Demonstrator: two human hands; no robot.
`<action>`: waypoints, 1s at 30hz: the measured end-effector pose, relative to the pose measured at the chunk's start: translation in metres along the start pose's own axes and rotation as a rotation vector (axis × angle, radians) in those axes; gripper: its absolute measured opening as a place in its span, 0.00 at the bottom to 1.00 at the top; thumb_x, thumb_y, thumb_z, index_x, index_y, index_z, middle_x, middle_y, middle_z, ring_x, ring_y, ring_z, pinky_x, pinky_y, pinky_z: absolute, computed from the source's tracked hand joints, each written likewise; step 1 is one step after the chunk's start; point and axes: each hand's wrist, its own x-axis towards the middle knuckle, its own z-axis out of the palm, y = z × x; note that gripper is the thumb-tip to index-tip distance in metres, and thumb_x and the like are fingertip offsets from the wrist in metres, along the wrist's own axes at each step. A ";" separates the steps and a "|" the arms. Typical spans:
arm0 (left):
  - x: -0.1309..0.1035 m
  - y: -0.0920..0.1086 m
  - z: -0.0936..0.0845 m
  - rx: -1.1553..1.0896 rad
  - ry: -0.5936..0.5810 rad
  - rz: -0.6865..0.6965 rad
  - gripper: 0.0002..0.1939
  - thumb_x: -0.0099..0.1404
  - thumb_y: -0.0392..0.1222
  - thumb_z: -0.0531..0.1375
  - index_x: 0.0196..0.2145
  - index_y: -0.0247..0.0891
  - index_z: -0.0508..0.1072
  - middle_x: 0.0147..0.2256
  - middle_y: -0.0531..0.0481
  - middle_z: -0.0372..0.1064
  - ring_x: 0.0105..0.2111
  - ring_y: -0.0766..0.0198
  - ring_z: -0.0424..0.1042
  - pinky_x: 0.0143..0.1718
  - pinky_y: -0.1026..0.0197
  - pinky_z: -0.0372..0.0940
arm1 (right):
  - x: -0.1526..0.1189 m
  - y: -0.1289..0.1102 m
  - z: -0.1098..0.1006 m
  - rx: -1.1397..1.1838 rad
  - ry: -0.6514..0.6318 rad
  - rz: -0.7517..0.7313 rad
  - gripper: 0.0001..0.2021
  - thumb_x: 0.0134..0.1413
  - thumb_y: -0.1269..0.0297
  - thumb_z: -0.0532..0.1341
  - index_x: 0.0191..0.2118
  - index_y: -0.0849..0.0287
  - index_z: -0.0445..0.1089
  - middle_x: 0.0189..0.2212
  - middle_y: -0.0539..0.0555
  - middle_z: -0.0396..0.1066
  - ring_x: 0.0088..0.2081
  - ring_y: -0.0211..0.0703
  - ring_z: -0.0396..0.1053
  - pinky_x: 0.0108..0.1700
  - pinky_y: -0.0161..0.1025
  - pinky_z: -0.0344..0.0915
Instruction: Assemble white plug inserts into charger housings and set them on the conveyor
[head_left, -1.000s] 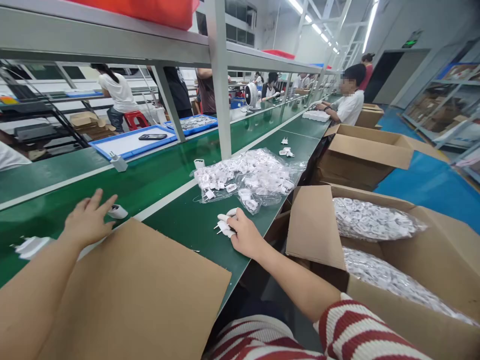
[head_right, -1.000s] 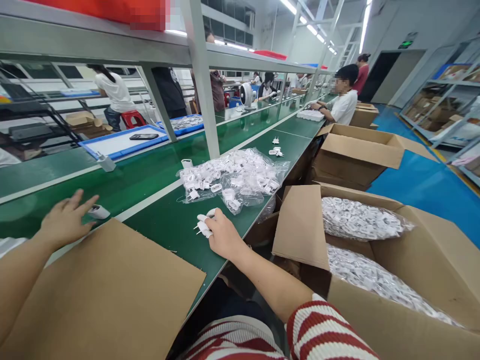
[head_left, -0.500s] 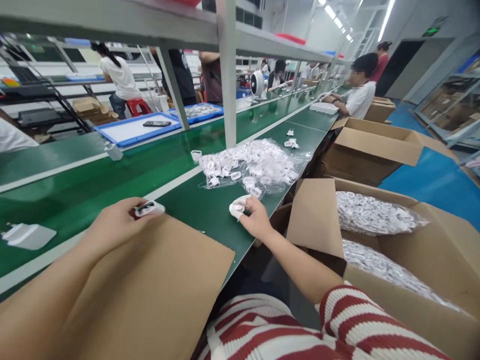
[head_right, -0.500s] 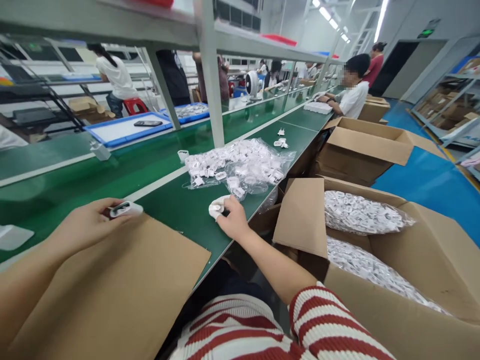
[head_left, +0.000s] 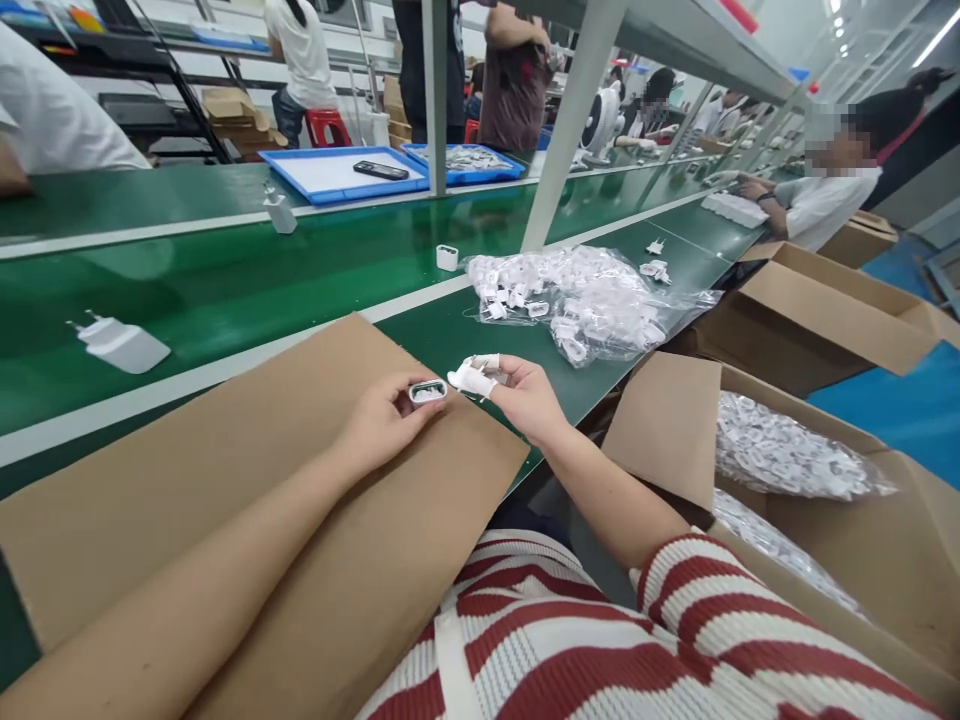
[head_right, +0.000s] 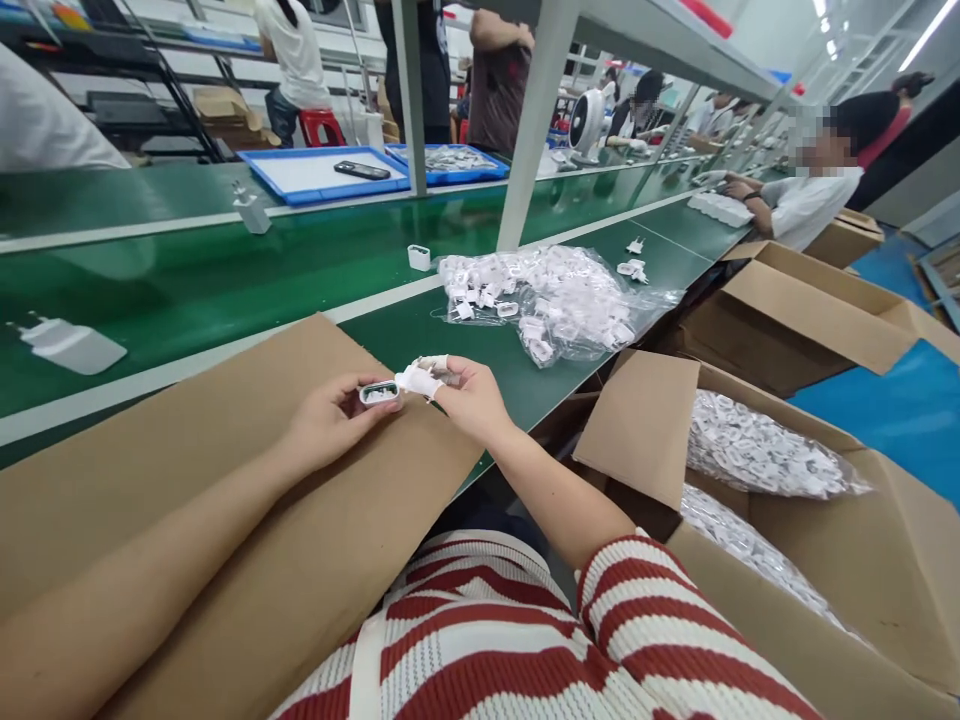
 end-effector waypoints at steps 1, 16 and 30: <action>0.000 0.000 0.000 -0.019 -0.004 -0.002 0.24 0.63 0.59 0.69 0.49 0.40 0.79 0.38 0.46 0.77 0.30 0.61 0.70 0.33 0.60 0.65 | 0.000 0.000 0.005 -0.109 -0.016 -0.070 0.12 0.48 0.56 0.74 0.40 0.53 0.83 0.41 0.53 0.81 0.44 0.48 0.76 0.45 0.44 0.73; -0.001 0.005 -0.002 -0.134 -0.022 -0.029 0.27 0.59 0.57 0.70 0.50 0.37 0.78 0.29 0.51 0.70 0.26 0.64 0.62 0.28 0.63 0.59 | 0.009 0.006 0.027 -0.952 -0.151 -0.492 0.07 0.62 0.69 0.60 0.37 0.56 0.77 0.36 0.55 0.74 0.41 0.49 0.67 0.43 0.42 0.64; -0.003 0.016 -0.017 0.429 -0.039 0.111 0.24 0.69 0.63 0.58 0.32 0.38 0.75 0.33 0.46 0.71 0.34 0.57 0.69 0.31 0.59 0.56 | 0.014 0.008 0.031 -0.950 -0.166 -0.416 0.05 0.60 0.69 0.63 0.33 0.54 0.75 0.34 0.53 0.72 0.39 0.48 0.66 0.41 0.41 0.64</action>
